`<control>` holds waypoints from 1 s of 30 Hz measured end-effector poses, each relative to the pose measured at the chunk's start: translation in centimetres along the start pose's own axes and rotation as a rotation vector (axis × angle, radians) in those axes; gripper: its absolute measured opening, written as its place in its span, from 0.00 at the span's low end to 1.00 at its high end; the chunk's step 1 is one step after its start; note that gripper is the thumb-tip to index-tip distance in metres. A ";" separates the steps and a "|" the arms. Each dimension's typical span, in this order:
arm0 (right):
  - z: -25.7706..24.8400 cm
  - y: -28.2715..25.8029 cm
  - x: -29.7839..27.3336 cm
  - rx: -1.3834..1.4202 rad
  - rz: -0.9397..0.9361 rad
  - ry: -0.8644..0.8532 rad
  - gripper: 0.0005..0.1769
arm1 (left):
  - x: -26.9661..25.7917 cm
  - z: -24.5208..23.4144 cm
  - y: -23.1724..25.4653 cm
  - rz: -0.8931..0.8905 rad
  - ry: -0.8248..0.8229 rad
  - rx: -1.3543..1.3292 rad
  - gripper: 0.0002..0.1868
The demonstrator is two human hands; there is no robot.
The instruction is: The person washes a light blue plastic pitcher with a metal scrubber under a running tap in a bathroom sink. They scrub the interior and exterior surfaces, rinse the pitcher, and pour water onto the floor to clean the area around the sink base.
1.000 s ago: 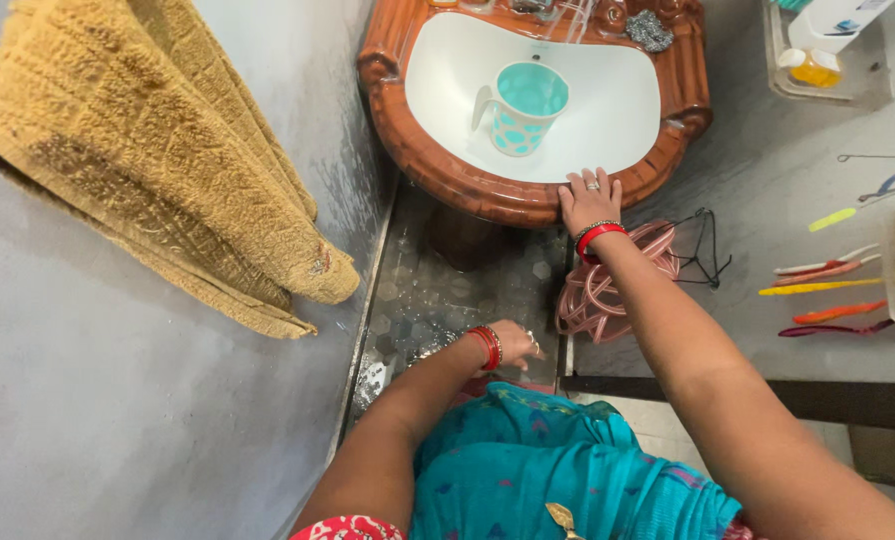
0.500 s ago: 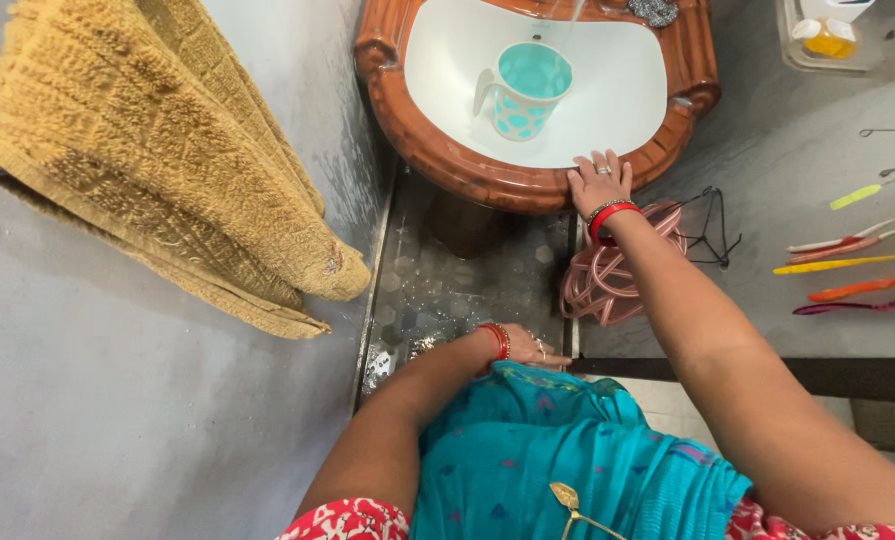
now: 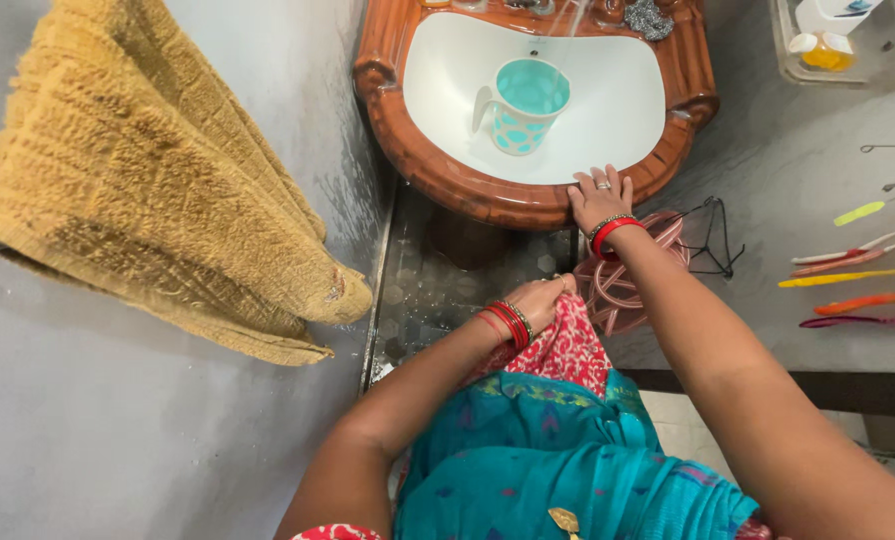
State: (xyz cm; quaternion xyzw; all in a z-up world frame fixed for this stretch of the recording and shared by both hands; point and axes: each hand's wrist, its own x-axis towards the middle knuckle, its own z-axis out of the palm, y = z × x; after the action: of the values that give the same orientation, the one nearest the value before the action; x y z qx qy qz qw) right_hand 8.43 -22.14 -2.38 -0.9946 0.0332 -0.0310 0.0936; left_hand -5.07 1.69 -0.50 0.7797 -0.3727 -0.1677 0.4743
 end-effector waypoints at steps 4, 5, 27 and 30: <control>-0.2 -0.1 -0.2 -0.015 -0.033 0.016 0.30 | 0.7 2.4 -3.9 -0.436 -0.126 0.521 0.60; -0.4 -0.2 -0.4 -0.021 -0.049 0.028 0.30 | 0.9 3.2 -6.0 -0.838 0.149 0.299 0.37; 3.7 -0.3 24.0 -0.123 -0.446 -0.111 0.28 | -16.4 22.1 -15.7 -0.780 -0.282 -0.038 0.15; 4.9 1.0 25.5 -0.176 -0.507 0.076 0.14 | -19.8 24.7 -19.3 -0.853 -0.269 0.010 0.17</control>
State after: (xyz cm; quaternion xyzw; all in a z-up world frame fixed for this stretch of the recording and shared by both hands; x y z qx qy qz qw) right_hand 34.15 -24.01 -5.97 -0.9735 -0.2109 -0.0879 -0.0051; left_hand -25.32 6.37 -31.21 0.8373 -0.0770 -0.4465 0.3059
